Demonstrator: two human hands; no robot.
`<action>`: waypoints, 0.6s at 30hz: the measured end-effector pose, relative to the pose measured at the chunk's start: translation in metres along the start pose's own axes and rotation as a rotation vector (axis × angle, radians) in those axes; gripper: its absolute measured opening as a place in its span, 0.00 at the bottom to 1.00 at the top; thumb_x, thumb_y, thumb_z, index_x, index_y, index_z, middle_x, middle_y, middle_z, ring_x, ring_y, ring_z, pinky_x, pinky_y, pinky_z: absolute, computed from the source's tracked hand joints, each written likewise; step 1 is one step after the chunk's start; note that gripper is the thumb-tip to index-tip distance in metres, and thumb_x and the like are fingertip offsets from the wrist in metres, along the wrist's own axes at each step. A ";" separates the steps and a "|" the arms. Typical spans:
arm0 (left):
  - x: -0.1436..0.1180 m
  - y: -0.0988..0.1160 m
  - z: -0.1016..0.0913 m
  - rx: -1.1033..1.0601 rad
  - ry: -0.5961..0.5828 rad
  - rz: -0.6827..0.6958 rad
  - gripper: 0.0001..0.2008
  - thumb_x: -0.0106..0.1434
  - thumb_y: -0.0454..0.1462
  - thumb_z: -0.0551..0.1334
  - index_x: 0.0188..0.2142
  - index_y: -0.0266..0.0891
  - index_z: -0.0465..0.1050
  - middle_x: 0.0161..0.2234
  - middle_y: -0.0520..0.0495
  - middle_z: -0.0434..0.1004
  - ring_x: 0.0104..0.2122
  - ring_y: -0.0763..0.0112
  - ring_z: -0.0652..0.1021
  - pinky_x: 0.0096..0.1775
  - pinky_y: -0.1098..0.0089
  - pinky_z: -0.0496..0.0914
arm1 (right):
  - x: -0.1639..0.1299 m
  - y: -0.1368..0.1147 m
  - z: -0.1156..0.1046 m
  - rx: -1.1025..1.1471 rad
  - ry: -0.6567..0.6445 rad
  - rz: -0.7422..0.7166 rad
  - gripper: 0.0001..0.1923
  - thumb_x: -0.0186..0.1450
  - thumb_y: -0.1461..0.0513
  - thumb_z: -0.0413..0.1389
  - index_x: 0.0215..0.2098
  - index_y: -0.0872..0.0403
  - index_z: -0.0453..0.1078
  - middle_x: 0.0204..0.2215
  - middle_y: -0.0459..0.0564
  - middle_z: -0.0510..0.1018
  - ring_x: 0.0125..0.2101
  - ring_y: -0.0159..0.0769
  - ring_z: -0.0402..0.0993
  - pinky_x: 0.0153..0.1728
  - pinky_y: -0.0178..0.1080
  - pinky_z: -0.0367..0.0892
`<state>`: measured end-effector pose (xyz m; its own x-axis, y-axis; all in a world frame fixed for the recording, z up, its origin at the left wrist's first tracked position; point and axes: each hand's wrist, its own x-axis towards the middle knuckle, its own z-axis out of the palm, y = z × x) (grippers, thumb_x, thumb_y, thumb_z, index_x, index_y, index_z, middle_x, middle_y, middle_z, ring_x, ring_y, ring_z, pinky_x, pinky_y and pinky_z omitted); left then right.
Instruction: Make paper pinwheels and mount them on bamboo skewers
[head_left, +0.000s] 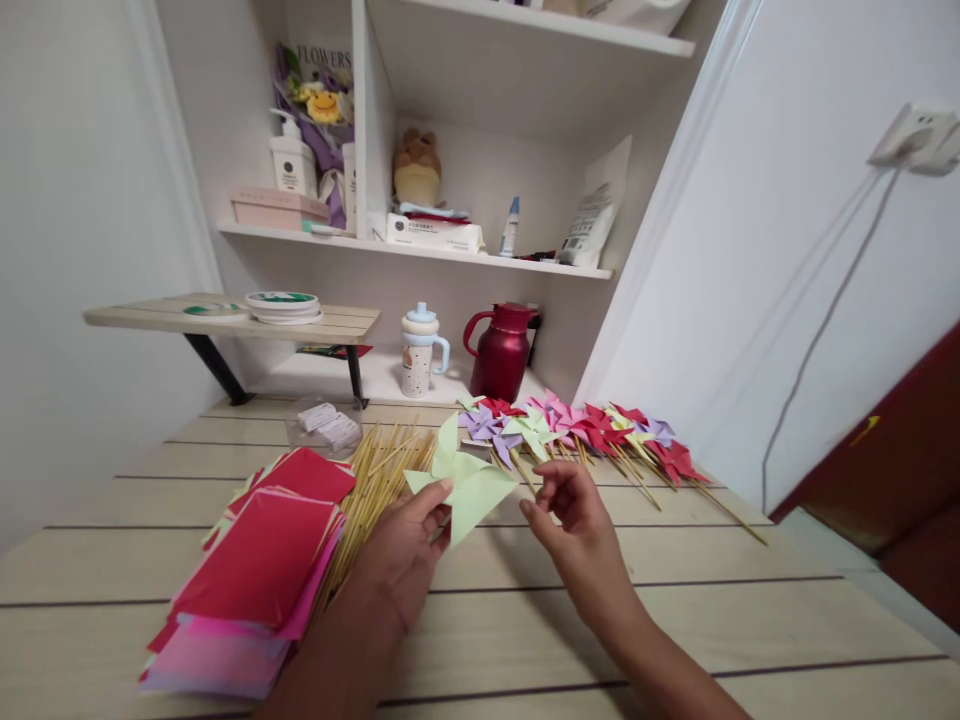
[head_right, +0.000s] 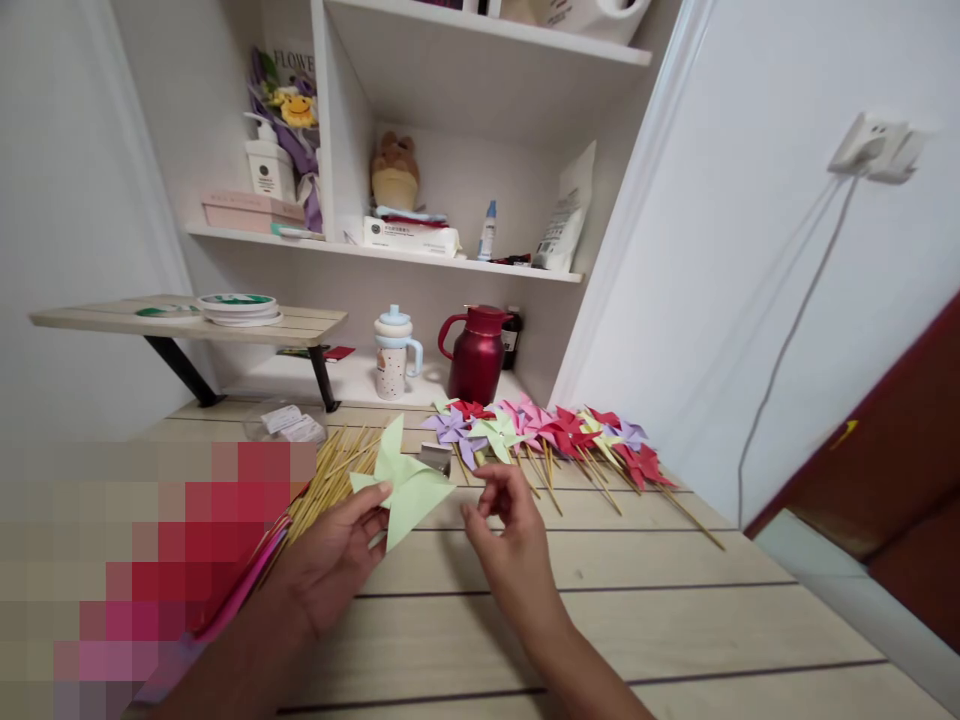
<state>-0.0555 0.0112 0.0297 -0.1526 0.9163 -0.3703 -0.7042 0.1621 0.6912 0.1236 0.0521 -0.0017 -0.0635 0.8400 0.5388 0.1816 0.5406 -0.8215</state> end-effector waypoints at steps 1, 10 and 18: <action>-0.001 0.000 0.001 -0.003 -0.007 -0.003 0.07 0.59 0.29 0.65 0.39 0.32 0.76 0.36 0.40 0.82 0.32 0.71 0.81 0.36 0.74 0.73 | 0.001 0.002 0.001 0.042 0.010 0.073 0.11 0.61 0.60 0.61 0.41 0.49 0.67 0.28 0.42 0.66 0.28 0.35 0.64 0.32 0.37 0.63; 0.000 -0.010 0.002 0.046 -0.011 0.047 0.09 0.60 0.29 0.65 0.41 0.32 0.75 0.41 0.39 0.82 0.35 0.70 0.80 0.36 0.74 0.73 | -0.004 -0.015 0.009 -0.007 -0.090 0.056 0.08 0.60 0.58 0.62 0.26 0.53 0.75 0.26 0.48 0.75 0.30 0.38 0.70 0.33 0.39 0.65; 0.008 -0.019 -0.009 0.192 0.023 0.180 0.10 0.61 0.37 0.66 0.43 0.38 0.75 0.44 0.42 0.78 0.41 0.62 0.79 0.42 0.64 0.75 | -0.008 -0.023 0.006 -0.057 -0.064 -0.089 0.04 0.63 0.60 0.61 0.32 0.49 0.79 0.29 0.50 0.78 0.31 0.40 0.73 0.32 0.40 0.69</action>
<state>-0.0497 0.0123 0.0078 -0.2810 0.9283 -0.2434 -0.5203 0.0658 0.8515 0.1141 0.0335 0.0120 -0.1446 0.7910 0.5945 0.2281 0.6113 -0.7578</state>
